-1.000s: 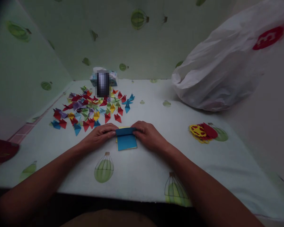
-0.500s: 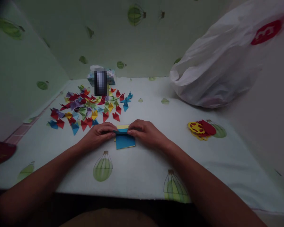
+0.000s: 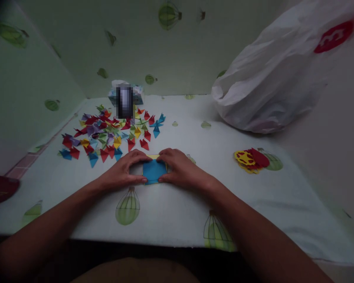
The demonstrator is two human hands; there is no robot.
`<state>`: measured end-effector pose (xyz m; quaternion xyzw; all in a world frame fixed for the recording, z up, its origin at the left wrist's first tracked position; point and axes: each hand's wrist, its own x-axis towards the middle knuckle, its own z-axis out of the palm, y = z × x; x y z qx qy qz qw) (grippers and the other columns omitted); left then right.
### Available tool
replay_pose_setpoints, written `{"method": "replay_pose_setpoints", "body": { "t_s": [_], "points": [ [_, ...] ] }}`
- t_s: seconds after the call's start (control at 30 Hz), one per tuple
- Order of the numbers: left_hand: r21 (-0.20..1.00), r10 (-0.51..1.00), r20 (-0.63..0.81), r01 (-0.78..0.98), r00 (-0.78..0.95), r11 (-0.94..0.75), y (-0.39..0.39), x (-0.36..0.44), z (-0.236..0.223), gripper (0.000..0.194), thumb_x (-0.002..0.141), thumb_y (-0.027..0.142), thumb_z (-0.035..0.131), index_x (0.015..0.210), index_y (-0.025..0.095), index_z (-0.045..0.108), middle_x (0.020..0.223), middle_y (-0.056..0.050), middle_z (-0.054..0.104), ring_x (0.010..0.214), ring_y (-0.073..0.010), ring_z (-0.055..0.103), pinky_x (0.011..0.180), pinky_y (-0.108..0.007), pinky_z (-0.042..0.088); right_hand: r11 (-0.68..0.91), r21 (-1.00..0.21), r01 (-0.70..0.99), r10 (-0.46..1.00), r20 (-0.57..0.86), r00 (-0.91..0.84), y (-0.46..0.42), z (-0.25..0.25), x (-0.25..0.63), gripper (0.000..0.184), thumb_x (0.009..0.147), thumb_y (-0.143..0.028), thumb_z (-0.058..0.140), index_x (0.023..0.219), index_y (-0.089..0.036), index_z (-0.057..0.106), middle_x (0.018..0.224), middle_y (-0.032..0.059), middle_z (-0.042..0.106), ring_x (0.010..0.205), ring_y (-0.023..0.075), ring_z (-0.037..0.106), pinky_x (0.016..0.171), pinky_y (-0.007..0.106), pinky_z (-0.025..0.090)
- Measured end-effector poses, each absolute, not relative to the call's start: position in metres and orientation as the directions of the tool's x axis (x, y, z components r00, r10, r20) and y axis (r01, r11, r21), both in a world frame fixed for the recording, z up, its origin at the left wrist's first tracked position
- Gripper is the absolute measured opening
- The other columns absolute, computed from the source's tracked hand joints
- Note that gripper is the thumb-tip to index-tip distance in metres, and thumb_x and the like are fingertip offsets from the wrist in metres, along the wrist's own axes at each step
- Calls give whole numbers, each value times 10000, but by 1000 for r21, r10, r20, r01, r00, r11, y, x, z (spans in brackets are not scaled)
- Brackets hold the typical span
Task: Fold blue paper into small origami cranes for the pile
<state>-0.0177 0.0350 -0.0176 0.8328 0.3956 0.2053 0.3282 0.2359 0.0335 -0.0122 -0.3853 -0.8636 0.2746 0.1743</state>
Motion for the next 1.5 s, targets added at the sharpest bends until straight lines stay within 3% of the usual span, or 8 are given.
{"method": "replay_pose_setpoints", "body": {
  "t_s": [0.13,0.23,0.57,0.73,1.1,1.33,1.5],
  "points": [
    [639,775,70,568,628,-518,33,-15,-20,776,729,490,842,1389,204,550,1378,-147,482,1325,-339,474,1149,-528,401,567,-549,614,758,56,-650,32,-11,234,680,731,-319,869,1335,-134,617,1428,220,543,1314,369,534,1099,527,445],
    [593,763,55,594,644,-544,33,-14,-22,829,695,450,865,1402,169,534,1413,-173,456,1347,-363,439,1169,-542,376,556,-547,625,763,38,-645,30,-10,235,743,714,-327,879,1377,-156,591,1492,217,494,1370,376,494,1131,537,421],
    [593,766,73,590,639,-548,30,-13,-20,625,764,357,779,1323,170,572,1393,-161,486,1324,-344,454,1149,-521,398,534,-531,659,776,-3,-631,28,-6,234,657,745,-226,835,1354,-139,601,1530,219,464,1415,363,463,1163,510,401],
    [606,761,76,577,644,-548,31,-14,-20,540,801,350,741,1293,191,585,1382,-144,503,1303,-335,471,1139,-532,400,555,-529,642,759,5,-651,30,-10,237,709,722,-297,865,1362,-163,589,1544,222,450,1426,375,449,1157,548,391],
    [593,746,56,579,664,-560,28,-13,-14,580,759,393,794,1271,214,592,1381,-143,494,1327,-351,458,1146,-547,398,592,-523,613,723,8,-691,29,-9,240,618,725,-260,845,1281,-146,602,1567,230,419,1436,371,430,1153,529,390],
    [576,740,44,588,672,-568,29,-13,-13,396,784,308,765,1140,210,623,1345,-126,520,1288,-329,476,1121,-525,409,598,-527,604,721,25,-692,29,-11,241,524,759,-249,812,1236,-162,614,1524,225,474,1413,362,454,1132,533,402],
    [567,723,50,576,689,-589,30,-15,-14,476,740,384,831,1139,226,624,1350,-119,515,1288,-334,471,1117,-529,406,580,-546,604,731,21,-682,28,-8,240,567,767,-214,796,1301,-196,606,1541,194,464,1408,345,466,1140,529,395]
  ]
}}
